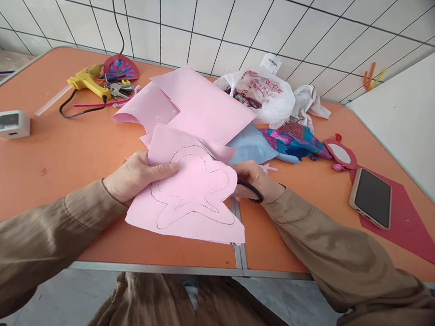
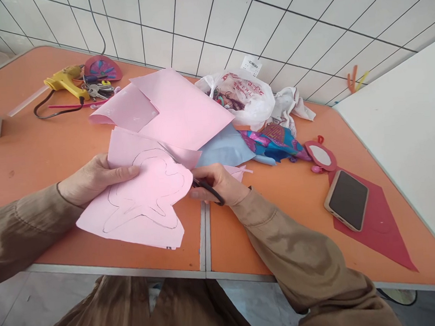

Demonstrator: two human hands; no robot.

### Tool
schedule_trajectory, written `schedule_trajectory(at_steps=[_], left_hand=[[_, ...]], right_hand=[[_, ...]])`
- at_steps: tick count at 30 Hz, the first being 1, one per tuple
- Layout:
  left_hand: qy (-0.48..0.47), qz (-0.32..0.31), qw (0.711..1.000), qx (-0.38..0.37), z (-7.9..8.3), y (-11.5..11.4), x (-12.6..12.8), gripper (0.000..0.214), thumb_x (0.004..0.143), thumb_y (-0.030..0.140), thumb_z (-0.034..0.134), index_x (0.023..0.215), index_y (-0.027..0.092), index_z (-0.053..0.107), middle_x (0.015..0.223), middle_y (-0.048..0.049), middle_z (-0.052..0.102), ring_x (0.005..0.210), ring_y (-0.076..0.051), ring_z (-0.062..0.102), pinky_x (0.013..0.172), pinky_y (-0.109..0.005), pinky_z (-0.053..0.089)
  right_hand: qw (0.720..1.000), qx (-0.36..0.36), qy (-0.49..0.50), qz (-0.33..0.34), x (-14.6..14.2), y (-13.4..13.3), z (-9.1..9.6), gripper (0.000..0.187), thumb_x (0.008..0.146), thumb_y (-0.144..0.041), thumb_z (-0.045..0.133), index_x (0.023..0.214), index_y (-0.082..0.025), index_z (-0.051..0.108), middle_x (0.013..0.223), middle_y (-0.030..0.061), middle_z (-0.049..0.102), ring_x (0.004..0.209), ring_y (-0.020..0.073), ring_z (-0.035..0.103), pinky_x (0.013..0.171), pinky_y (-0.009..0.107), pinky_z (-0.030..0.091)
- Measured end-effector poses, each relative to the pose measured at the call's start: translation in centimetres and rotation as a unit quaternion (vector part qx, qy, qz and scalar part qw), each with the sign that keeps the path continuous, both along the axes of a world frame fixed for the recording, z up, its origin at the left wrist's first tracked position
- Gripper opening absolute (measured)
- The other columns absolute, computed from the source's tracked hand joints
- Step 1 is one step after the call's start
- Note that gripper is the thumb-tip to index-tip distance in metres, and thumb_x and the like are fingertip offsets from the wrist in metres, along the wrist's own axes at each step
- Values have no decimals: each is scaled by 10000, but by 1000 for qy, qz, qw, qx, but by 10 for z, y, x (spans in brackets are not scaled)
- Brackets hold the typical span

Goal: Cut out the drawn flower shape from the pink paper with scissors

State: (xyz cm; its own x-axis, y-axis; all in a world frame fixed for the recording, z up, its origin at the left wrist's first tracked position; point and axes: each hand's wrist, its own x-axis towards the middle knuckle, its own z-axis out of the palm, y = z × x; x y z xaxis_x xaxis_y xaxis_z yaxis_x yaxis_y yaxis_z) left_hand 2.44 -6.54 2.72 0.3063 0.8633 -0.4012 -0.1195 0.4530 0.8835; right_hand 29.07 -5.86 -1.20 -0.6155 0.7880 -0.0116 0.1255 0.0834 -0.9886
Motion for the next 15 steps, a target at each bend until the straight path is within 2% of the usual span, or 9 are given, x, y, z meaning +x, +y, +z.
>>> schedule_trajectory(at_steps=[15], left_hand=[[-11, -9, 1000, 4, 3, 1, -1, 130, 690, 277, 852, 730, 169, 793, 698, -59, 765, 583, -217, 718, 652, -327, 631]], right_hand=[[1000, 2, -21, 6, 3, 1, -2, 395, 740, -484, 776, 799, -112, 656, 543, -38, 502, 401, 69, 440, 368, 197, 335]])
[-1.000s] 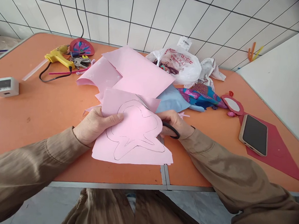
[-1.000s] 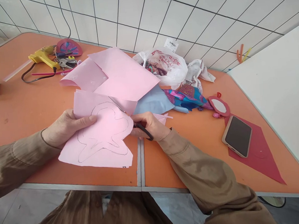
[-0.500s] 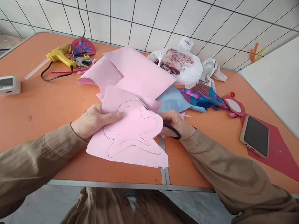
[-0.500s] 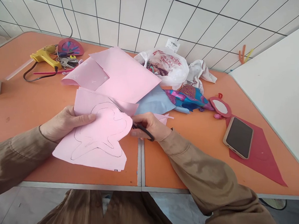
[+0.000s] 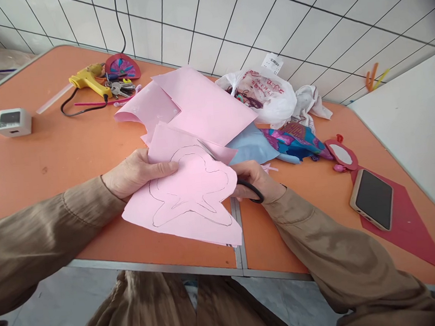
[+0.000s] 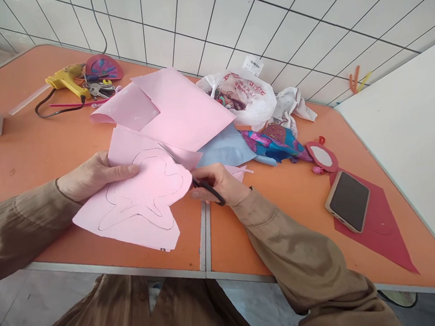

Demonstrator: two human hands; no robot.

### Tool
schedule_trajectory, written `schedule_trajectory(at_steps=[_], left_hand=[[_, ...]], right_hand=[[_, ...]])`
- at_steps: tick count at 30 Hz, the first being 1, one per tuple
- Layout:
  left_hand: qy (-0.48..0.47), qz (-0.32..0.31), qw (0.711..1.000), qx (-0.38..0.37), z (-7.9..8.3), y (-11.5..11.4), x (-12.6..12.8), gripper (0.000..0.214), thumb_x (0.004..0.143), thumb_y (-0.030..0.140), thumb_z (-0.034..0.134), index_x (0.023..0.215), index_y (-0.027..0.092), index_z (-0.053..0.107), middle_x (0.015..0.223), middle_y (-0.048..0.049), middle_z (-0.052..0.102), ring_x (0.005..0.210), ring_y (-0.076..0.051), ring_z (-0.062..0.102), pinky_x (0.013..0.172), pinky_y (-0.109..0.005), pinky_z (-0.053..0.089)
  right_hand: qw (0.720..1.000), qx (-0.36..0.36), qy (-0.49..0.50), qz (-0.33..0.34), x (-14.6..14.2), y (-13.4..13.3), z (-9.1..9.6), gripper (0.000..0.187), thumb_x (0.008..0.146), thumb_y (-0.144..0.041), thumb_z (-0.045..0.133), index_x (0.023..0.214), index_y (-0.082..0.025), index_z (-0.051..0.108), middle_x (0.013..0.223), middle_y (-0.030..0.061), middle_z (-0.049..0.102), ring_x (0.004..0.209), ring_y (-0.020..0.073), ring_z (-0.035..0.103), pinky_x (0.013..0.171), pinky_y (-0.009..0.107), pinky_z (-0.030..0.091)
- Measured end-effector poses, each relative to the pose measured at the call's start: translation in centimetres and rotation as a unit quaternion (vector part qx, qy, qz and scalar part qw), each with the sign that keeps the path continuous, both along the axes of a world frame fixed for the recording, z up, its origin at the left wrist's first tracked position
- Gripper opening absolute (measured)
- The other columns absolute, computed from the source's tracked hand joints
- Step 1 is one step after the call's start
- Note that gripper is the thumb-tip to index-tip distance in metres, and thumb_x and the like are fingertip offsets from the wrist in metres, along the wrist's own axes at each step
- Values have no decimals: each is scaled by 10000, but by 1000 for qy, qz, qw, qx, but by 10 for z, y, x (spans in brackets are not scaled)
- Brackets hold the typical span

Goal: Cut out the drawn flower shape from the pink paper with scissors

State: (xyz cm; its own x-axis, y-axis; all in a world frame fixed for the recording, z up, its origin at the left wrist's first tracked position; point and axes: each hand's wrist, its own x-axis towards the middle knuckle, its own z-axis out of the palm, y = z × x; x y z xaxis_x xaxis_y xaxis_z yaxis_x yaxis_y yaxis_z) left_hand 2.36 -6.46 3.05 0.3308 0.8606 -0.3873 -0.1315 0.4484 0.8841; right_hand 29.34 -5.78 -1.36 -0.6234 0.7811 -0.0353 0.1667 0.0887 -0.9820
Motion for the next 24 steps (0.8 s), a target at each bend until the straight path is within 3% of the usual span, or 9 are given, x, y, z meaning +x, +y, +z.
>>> schedule_trajectory(at_steps=[4, 9, 24], left_hand=[[-14, 1, 1000, 7, -1, 2, -1, 140, 690, 269, 857, 731, 155, 787, 683, -57, 759, 555, -197, 705, 616, -295, 623], [-14, -16, 999, -32, 1, 4, -2, 78, 713, 184, 831, 757, 142, 783, 708, -50, 774, 587, -182, 716, 685, -289, 630], [-57, -34, 995, -71, -2, 7, -5, 145, 699, 192, 864, 802, 128, 784, 759, -67, 791, 667, -211, 751, 683, -284, 633]], right_hand=[[1000, -5, 19, 7, -1, -1, 1, 415, 754, -506, 759, 790, -108, 647, 559, -38, 493, 397, 60, 429, 361, 194, 324], [1000, 4, 19, 0, -3, -1, 3, 412, 720, -492, 794, 744, -114, 632, 544, -48, 477, 392, 58, 436, 357, 183, 321], [1000, -10, 14, -3, -3, 0, 2, 419, 708, -483, 803, 647, -134, 578, 500, -45, 461, 382, 62, 439, 357, 180, 326]])
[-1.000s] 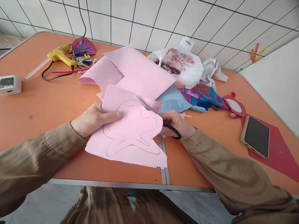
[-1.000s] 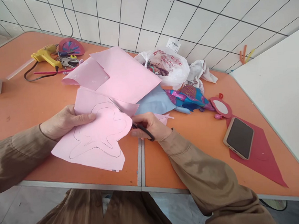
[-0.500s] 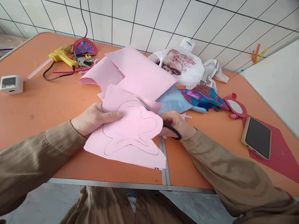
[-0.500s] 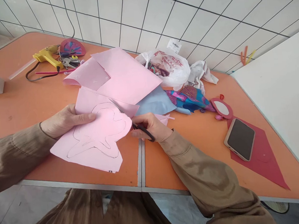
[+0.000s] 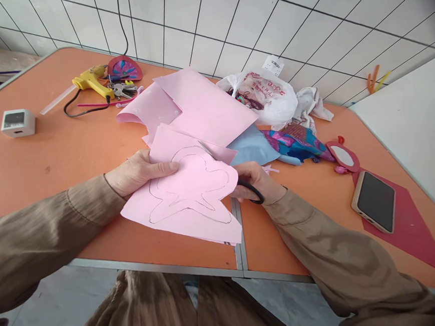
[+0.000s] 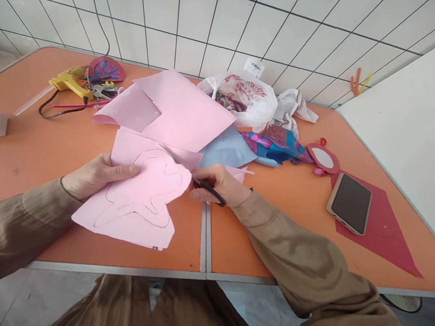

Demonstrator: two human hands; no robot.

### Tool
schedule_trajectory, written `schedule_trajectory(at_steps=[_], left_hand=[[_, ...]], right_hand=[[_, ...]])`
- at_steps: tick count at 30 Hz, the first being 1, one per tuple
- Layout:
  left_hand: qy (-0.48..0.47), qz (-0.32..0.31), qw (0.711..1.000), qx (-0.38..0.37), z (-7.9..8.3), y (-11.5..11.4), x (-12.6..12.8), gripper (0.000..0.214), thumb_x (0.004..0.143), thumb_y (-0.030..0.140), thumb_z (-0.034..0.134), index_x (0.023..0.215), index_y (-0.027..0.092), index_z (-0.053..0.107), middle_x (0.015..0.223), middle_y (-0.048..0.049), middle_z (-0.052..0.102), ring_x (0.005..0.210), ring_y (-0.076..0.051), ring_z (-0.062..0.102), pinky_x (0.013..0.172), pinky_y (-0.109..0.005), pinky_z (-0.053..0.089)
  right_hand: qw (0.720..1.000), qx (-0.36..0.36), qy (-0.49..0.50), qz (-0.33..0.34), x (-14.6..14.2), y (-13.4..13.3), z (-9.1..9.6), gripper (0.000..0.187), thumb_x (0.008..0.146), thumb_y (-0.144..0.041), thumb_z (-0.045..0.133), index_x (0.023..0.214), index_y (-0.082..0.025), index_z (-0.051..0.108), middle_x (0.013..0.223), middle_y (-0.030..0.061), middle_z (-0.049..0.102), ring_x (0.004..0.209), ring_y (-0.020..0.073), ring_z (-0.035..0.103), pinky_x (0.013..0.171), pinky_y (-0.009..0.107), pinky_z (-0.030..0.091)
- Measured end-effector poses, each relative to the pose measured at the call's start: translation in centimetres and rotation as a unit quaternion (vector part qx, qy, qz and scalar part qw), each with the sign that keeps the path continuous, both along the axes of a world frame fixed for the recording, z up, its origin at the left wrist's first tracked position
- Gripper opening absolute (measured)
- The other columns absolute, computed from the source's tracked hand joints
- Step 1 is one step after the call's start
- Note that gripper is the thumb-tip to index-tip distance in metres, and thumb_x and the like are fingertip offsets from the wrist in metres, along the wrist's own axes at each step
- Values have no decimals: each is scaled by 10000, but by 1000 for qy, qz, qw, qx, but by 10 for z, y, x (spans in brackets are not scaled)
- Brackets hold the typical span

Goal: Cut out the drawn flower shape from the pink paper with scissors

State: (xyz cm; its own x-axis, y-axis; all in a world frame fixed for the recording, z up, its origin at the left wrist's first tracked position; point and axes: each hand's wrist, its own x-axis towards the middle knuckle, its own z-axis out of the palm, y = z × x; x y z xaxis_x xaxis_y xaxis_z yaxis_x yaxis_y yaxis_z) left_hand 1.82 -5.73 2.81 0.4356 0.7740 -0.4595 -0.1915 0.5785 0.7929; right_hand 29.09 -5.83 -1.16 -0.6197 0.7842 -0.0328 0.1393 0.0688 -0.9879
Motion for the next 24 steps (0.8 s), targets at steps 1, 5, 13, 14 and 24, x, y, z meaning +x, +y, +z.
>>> schedule_trajectory(at_steps=[1, 5, 13, 14, 24], left_hand=[[-1, -2, 1000, -1, 0, 0, 0, 141, 702, 190, 862, 805, 129, 787, 759, -68, 791, 684, -218, 755, 697, -289, 636], [2, -11, 1000, 1, -1, 2, -2, 156, 712, 193, 862, 838, 128, 798, 784, -74, 795, 705, -222, 762, 774, -313, 637], [8, -12, 1000, -2, 1, 3, -2, 63, 756, 153, 824, 808, 124, 803, 760, -71, 793, 698, -212, 765, 826, -311, 628], [8, -13, 1000, -2, 2, 2, -2, 53, 760, 149, 820, 804, 124, 803, 760, -71, 793, 692, -209, 764, 822, -306, 629], [19, -13, 1000, -1, 1, 3, -2, 69, 746, 157, 829, 797, 124, 796, 750, -68, 792, 669, -211, 765, 818, -313, 635]], right_hand=[[1000, 2, 0, 0, 0, 0, 0, 416, 707, -477, 804, 642, -134, 577, 496, -46, 458, 382, 61, 438, 359, 180, 326], [1000, 6, 0, 0, 0, 0, 0, 400, 698, -452, 814, 634, -134, 581, 493, -48, 462, 371, 55, 427, 355, 178, 321], [1000, 0, -5, -3, 1, -1, 0, 351, 682, -400, 828, 650, -132, 604, 483, -55, 466, 363, 60, 426, 350, 184, 321], [1000, 0, -7, -4, 1, -1, 0, 356, 685, -411, 823, 650, -132, 603, 484, -54, 464, 363, 61, 426, 348, 186, 319], [999, -14, -30, -8, 2, -1, 0, 401, 675, -484, 811, 667, -139, 607, 490, -49, 458, 361, 70, 433, 343, 190, 327]])
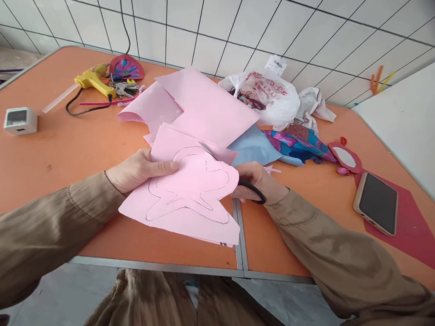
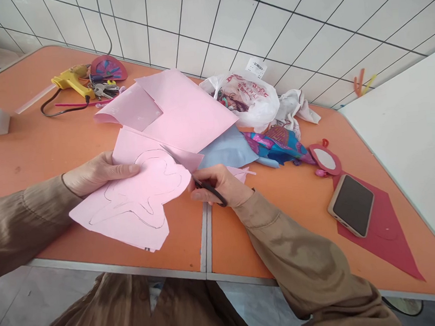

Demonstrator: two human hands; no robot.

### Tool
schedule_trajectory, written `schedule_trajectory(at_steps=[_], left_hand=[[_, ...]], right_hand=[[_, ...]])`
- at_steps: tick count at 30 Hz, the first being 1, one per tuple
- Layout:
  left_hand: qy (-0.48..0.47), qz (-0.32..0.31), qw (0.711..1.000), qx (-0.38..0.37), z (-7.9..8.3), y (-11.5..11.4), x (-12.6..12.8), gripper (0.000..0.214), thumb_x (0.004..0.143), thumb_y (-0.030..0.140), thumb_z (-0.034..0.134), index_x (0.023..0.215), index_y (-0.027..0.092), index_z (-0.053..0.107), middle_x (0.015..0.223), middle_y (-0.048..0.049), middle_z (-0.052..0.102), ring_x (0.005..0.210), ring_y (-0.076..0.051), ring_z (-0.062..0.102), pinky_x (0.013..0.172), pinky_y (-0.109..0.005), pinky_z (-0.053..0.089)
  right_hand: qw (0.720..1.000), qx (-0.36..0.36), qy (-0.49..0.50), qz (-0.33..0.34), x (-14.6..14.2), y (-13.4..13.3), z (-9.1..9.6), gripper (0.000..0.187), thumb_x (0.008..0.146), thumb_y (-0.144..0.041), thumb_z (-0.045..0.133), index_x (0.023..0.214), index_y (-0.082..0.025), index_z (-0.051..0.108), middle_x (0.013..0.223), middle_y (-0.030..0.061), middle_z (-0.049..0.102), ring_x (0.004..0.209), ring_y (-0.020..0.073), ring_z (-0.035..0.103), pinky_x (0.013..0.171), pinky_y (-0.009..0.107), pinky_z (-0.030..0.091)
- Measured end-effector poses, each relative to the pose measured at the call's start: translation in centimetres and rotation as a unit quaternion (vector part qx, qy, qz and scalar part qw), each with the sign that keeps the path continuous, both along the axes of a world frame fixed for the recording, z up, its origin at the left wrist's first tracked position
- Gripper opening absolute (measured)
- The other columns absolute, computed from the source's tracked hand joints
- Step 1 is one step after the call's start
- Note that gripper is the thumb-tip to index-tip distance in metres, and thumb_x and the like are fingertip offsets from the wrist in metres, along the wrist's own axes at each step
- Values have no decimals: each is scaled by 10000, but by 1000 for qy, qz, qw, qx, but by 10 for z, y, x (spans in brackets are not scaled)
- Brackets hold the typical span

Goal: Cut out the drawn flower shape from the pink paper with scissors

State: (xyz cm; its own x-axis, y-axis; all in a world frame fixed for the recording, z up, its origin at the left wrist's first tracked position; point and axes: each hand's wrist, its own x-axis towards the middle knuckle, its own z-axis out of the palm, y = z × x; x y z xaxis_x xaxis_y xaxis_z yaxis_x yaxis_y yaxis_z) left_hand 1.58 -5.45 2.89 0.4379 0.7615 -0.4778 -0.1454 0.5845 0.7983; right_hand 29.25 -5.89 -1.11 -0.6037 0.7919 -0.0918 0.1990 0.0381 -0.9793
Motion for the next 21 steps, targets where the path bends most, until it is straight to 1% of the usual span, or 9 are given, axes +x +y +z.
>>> schedule_trajectory(at_steps=[3, 6, 10, 16, 21], left_hand=[[6, -7, 1000, 4, -1, 2, -2, 130, 717, 179, 858, 820, 130, 797, 751, -68, 791, 725, -229, 774, 833, -317, 630], [4, -12, 1000, 8, -1, 3, -3, 125, 715, 181, 860, 816, 136, 800, 744, -66, 791, 728, -225, 772, 838, -314, 629], [-3, -12, 1000, 14, -3, 3, -3, 117, 726, 183, 850, 819, 131, 802, 745, -78, 790, 724, -245, 771, 816, -333, 636], [2, -10, 1000, 15, -3, 2, -2, 97, 738, 172, 835, 816, 131, 796, 725, -68, 782, 748, -238, 769, 827, -324, 628], [2, -17, 1000, 12, -2, 3, -3, 172, 709, 210, 862, 847, 134, 796, 755, -77, 788, 789, -264, 771, 820, -340, 633]], right_hand=[[1000, 1, -5, 6, 0, 0, 2, 358, 676, -438, 811, 677, -143, 609, 513, -45, 475, 369, 66, 433, 350, 189, 326], [1000, 1, -8, 6, 0, 0, 3, 332, 687, -420, 806, 688, -149, 614, 519, -44, 485, 374, 70, 439, 354, 196, 331], [1000, 3, -7, 6, 2, 0, 1, 335, 685, -433, 807, 699, -154, 620, 519, -50, 488, 371, 75, 435, 358, 211, 335], [1000, 4, -6, 5, 4, -1, -4, 343, 703, -456, 795, 700, -158, 625, 531, -48, 493, 379, 76, 441, 359, 216, 336], [1000, -2, -9, 5, 5, -1, -3, 348, 723, -472, 783, 702, -163, 626, 490, -56, 463, 389, 71, 425, 374, 207, 312]])
